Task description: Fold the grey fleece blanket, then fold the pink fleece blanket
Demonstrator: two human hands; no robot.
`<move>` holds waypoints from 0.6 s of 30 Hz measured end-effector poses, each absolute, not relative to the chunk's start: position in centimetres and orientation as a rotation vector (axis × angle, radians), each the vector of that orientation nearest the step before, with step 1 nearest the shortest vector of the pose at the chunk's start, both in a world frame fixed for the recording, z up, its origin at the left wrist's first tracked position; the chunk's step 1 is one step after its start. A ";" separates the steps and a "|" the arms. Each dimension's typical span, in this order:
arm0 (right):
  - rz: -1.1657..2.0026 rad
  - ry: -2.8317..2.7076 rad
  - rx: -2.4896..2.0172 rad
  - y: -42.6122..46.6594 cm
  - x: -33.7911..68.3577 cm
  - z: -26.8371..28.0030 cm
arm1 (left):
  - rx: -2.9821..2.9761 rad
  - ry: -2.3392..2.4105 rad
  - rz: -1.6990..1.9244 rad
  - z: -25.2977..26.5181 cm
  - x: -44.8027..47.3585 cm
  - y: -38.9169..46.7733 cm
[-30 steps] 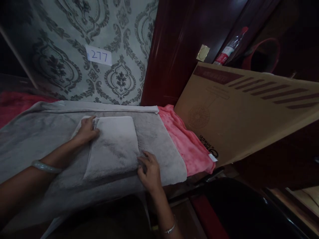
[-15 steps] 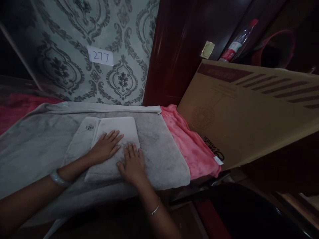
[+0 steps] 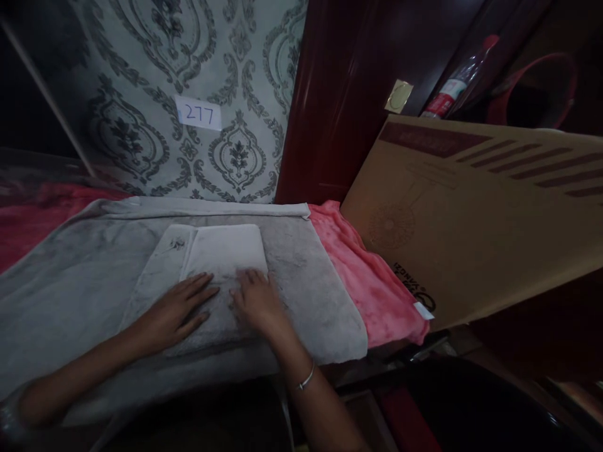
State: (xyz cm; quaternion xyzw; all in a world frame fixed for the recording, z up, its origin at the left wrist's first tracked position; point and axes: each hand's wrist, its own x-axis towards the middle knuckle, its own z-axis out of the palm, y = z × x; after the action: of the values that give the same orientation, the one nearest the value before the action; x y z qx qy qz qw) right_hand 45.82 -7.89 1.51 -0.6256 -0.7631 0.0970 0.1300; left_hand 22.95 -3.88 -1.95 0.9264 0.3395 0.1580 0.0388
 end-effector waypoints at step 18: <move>0.136 -2.306 -1.746 1.8 46.1 1.8 | 2.747 0.948 0.552 0.8 23.3 -3.5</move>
State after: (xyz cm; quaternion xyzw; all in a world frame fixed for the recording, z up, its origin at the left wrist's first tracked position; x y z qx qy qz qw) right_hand 46.13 1.75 1.76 -0.5983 -0.7904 0.0466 0.1227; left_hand 23.34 -3.52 0.77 0.9248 0.3191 0.1860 0.0916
